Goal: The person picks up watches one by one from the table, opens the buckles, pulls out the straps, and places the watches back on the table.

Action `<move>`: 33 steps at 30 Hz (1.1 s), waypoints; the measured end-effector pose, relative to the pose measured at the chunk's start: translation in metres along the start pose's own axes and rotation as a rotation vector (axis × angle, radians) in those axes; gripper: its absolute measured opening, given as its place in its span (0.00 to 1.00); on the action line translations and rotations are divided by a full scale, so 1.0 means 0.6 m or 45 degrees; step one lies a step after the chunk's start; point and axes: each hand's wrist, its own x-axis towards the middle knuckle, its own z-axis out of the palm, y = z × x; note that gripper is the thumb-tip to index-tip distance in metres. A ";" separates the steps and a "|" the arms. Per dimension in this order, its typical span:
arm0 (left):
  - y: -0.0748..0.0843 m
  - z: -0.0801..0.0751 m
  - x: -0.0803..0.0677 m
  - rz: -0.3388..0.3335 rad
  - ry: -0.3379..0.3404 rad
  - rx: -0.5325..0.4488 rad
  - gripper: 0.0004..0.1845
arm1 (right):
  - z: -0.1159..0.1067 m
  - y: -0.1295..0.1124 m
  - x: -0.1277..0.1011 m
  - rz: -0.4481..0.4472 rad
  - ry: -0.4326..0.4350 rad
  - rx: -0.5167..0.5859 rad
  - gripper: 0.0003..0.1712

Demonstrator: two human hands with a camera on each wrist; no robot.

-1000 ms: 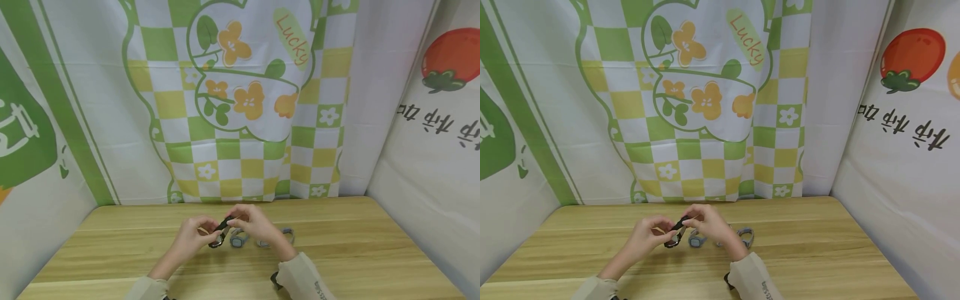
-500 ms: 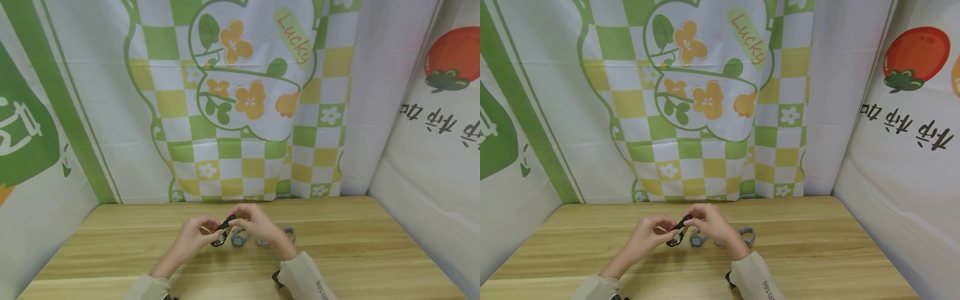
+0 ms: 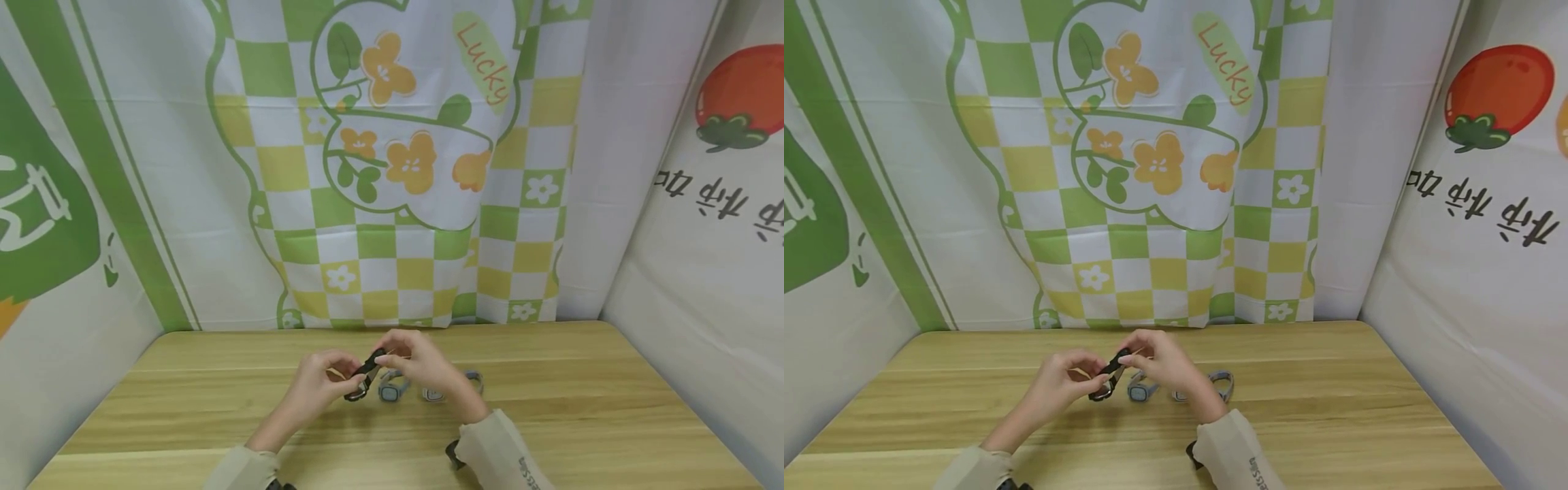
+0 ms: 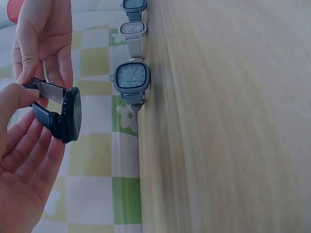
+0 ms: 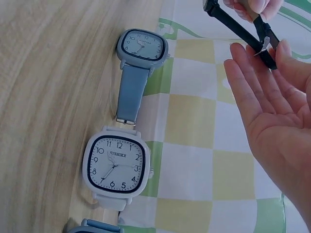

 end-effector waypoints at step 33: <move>0.000 0.002 0.000 -0.048 -0.002 -0.007 0.04 | -0.005 -0.003 0.000 -0.064 0.111 0.010 0.15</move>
